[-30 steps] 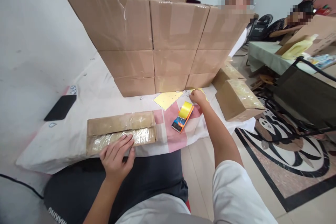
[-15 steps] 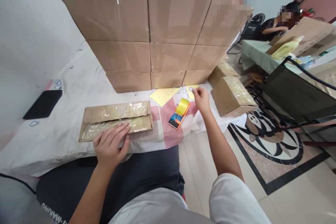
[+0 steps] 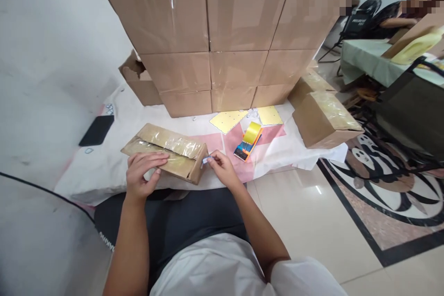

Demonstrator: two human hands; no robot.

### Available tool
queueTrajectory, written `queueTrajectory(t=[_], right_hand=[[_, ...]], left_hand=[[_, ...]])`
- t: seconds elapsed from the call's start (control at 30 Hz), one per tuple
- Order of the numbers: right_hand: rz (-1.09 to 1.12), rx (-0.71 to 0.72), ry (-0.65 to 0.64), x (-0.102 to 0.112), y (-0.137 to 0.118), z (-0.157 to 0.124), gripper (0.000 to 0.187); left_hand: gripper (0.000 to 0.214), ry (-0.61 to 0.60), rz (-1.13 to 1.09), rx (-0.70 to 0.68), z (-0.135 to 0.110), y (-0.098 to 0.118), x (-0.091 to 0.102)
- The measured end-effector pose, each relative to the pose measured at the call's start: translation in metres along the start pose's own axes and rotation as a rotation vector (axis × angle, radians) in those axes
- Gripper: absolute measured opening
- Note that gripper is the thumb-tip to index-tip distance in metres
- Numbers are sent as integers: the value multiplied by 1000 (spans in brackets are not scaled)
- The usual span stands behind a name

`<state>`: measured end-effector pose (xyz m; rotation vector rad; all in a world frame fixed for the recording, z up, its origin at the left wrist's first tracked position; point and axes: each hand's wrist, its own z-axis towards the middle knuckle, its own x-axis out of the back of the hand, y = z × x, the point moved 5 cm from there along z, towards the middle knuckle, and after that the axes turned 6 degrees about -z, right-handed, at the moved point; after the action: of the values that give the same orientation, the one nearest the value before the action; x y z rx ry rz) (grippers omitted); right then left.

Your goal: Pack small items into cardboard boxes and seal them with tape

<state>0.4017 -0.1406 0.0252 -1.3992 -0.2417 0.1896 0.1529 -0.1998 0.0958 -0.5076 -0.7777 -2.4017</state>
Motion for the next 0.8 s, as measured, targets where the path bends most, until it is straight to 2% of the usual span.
queueTrajectory(t=[0.1,0.2,0.37,0.63,0.8], right_hand=[[-195,124,-160,-10,4,-1,32],[-254,158,-166,-8,9,-3,29],[-236,126,-154,-9,18,-1,26],[-372,40,49,-8,24,-1,34],[-197,-6,101,0,21,-14,28]], left_hand=[[16,-21,-17,29,-1,-1,2],[16,-7,-16,46,0,-3,0],[17,4,13,83,-1,-6,-3],[13,-28,70,35,1,-5,-5],[14,-12,65,33,-2,-8,-5]])
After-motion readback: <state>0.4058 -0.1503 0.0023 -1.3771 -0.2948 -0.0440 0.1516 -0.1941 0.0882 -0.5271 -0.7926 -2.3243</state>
